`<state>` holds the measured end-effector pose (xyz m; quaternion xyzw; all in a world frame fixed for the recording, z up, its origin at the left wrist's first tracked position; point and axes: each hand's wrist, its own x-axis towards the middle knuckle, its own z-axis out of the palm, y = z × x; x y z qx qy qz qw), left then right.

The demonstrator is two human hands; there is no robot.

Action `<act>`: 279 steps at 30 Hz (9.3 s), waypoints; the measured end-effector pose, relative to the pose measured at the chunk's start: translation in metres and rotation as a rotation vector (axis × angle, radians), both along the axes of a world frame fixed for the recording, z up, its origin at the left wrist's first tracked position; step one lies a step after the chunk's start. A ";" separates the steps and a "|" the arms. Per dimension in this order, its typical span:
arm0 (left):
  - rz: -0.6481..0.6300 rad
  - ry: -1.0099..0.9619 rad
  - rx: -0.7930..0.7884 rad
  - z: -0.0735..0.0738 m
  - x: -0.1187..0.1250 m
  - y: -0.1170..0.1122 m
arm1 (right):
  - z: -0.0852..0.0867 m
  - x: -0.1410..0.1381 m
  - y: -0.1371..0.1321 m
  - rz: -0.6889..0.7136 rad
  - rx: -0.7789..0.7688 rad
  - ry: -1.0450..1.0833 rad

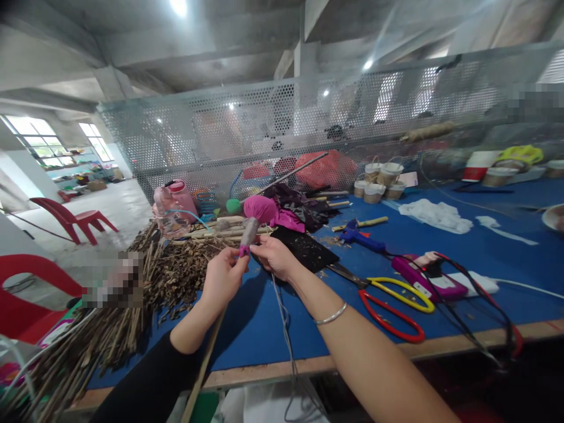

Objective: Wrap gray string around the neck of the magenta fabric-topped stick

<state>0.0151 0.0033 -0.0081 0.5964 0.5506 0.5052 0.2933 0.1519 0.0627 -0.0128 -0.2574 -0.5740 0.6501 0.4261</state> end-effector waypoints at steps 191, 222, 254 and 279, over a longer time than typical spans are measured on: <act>-0.141 -0.154 -0.261 -0.005 -0.004 0.029 | 0.003 0.001 0.003 -0.178 -0.072 -0.196; -0.253 -0.465 -0.610 -0.003 -0.011 0.010 | -0.009 -0.008 0.000 -0.032 0.012 -0.281; -0.171 -0.538 -0.580 -0.018 -0.022 0.021 | -0.025 -0.004 0.008 -0.462 0.471 -0.518; -0.143 -0.450 -0.567 -0.008 -0.019 0.018 | -0.011 -0.026 -0.009 -0.199 -0.100 -0.187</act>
